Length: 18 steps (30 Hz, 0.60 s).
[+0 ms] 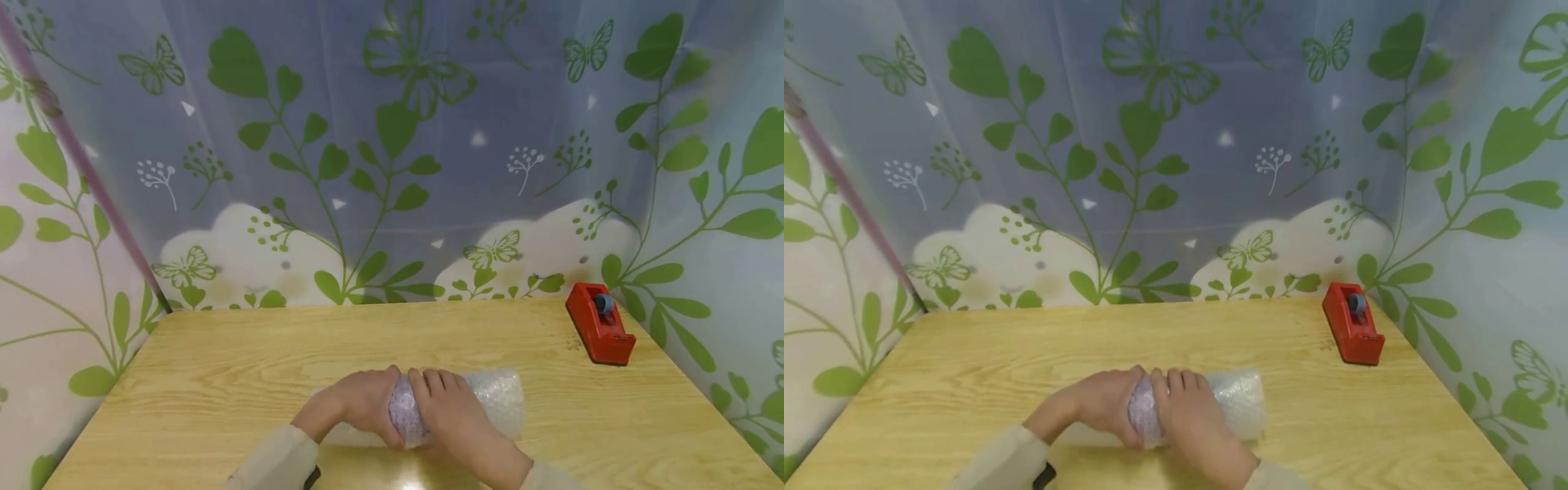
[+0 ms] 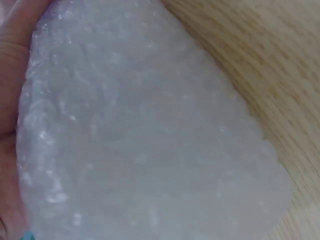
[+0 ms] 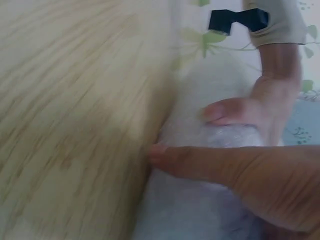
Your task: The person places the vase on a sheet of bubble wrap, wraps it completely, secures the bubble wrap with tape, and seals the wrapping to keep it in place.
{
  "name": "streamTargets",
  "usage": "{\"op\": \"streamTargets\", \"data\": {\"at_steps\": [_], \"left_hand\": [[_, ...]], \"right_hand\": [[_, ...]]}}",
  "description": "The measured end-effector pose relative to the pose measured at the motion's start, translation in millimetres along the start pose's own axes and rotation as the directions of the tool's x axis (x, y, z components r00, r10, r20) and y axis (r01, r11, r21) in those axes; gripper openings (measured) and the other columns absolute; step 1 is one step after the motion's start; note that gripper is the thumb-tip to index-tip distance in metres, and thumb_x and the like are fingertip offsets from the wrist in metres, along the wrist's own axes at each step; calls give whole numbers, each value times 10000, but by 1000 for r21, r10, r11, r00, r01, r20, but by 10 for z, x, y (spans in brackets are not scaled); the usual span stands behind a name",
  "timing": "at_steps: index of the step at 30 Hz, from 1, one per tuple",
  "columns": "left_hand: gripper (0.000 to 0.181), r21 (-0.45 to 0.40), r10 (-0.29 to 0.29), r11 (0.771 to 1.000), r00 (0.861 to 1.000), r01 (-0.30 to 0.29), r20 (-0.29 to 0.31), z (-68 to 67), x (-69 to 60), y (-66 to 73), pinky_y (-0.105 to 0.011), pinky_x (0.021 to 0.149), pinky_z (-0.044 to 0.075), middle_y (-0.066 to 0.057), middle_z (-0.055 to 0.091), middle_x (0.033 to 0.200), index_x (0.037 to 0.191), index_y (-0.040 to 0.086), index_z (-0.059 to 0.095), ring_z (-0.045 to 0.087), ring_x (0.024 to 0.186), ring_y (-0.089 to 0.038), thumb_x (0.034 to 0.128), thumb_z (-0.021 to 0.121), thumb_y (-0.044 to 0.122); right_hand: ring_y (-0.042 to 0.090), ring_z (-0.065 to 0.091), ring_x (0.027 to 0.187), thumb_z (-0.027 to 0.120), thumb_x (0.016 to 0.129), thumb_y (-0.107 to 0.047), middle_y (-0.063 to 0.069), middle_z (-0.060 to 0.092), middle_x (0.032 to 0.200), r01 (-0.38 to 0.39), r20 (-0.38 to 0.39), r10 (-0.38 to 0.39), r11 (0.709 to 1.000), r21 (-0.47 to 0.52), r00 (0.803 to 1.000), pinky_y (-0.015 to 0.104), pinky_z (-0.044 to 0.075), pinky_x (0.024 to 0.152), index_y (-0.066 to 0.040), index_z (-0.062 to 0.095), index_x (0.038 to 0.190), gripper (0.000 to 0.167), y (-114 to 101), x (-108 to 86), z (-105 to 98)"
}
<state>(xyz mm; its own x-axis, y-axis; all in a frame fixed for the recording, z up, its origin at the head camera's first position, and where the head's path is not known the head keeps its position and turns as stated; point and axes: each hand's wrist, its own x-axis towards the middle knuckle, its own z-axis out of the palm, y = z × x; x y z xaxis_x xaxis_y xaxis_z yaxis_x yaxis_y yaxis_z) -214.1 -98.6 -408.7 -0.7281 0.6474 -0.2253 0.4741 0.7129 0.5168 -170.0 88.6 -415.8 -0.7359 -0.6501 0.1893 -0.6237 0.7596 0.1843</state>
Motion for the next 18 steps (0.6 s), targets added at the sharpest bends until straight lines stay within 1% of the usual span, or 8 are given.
{"op": "streamTargets", "data": {"at_steps": [2,6,9,11,15,18], "left_hand": [[673,-48,1,999,1000,0,13,-17,10,-24,-233,628,472,79,525,856,1074,116,484,534,718,-65,583,863,377],[645,-144,10,990,999,-5,33,-43,28,-75,-235,637,484,65,526,887,1071,132,497,545,744,-76,588,868,346],[600,-208,50,977,997,-38,53,-56,65,-105,-239,648,493,62,541,904,1059,151,519,556,760,-78,603,876,308],[548,-243,88,967,994,-69,67,-65,97,-123,-240,643,499,68,565,889,1030,162,543,568,751,-74,613,877,284],[421,-334,178,932,980,-138,91,-78,146,-160,-256,633,520,58,626,843,963,162,601,599,722,-79,639,868,196],[397,-394,219,904,971,-167,92,-72,154,-190,-267,647,528,39,634,863,974,157,614,607,735,-89,657,853,148]], "right_hand": [[313,545,1018,875,546,-487,163,530,1102,-23,-15,24,1000,9,1000,432,470,865,-1,420,1281,992,-5,24,36],[313,556,996,878,543,-447,156,542,1077,-38,2,38,998,50,999,438,470,861,-11,422,1274,965,19,74,54],[314,566,954,882,537,-455,150,550,1043,-33,8,32,996,80,999,442,481,826,-12,432,1259,960,52,103,57],[307,574,918,875,542,-466,140,555,1015,-21,1,21,996,90,1000,437,493,790,-14,445,1237,934,81,122,64],[286,577,850,847,564,-460,114,553,964,11,-3,-11,994,109,1000,418,503,720,-25,469,1187,849,133,164,71],[269,572,807,832,570,-470,100,546,928,30,11,-31,993,112,999,402,501,678,-40,474,1135,795,162,194,60]]}}
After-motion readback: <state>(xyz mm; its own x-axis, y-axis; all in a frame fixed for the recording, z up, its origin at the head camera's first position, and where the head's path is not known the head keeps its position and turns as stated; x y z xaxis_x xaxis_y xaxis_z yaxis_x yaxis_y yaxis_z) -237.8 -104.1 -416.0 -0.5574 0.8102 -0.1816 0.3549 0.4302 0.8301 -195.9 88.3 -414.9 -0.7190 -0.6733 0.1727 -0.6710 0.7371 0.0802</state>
